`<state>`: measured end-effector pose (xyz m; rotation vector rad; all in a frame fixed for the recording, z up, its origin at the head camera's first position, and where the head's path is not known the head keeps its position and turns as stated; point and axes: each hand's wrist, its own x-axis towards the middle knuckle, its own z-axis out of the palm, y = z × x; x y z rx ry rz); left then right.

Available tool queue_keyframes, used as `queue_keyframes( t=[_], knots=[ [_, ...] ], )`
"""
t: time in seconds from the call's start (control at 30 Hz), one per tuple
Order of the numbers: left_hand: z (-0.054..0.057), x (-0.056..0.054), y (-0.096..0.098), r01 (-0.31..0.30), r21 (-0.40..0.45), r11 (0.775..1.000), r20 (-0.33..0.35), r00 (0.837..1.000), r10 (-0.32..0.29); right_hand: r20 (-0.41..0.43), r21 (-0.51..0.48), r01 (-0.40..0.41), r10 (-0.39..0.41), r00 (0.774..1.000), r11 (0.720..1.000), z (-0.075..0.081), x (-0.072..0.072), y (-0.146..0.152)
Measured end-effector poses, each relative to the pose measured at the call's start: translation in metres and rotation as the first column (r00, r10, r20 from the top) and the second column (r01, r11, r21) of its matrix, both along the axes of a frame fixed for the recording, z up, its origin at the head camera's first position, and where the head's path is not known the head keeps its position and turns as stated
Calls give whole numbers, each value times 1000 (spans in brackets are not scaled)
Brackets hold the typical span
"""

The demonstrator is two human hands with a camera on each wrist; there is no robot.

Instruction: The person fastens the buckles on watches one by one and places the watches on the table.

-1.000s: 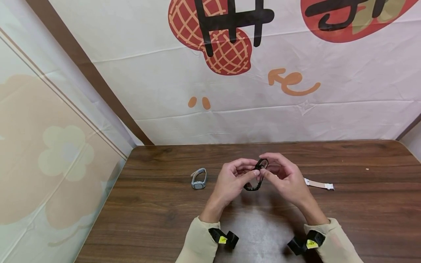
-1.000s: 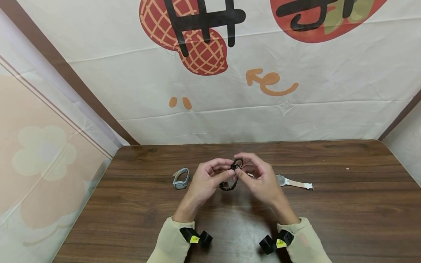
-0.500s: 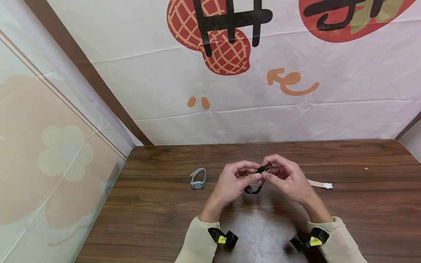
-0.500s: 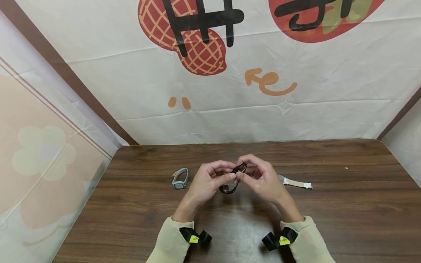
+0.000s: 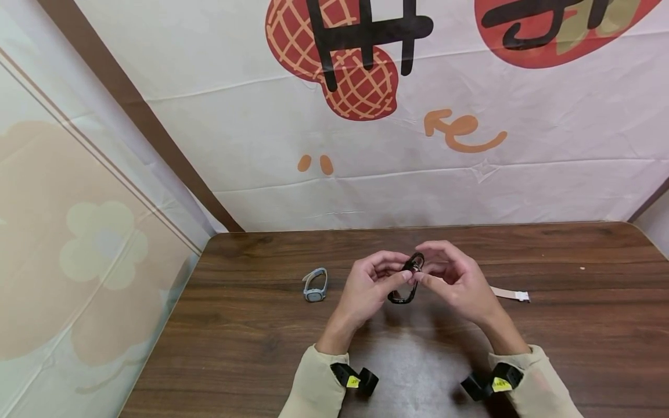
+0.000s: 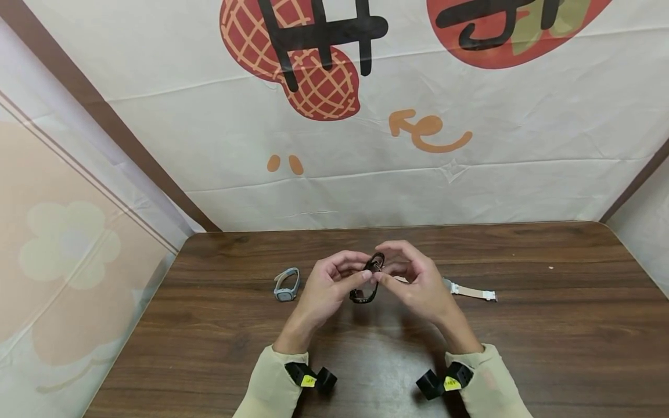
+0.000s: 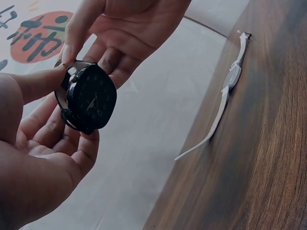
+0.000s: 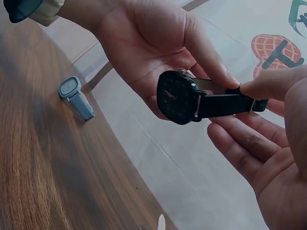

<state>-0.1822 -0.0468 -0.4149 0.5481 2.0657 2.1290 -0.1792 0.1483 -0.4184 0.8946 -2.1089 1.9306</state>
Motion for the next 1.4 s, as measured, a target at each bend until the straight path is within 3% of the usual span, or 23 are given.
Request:
queue_keyframes(
  t=[0.13, 0.47, 0.87, 1.4],
  knots=[
    [1, 0, 0, -27, 2, 1000, 8, 1000, 27, -6, -33, 4, -5, 1000, 999, 0, -1, 0],
    [-1, -1, 1, -35, -7, 999, -5, 999, 35, 17, 6, 7, -7, 1000, 1000, 1, 2, 0],
    [-1, 0, 3, -37, 21, 999, -41, 998, 38, -12, 27, 85, -85, 996, 996, 0, 2, -1],
    [-1, 2, 4, -53, 78, 995, -19, 998, 55, -25, 5, 77, -77, 997, 997, 0, 2, -5]
  ],
)
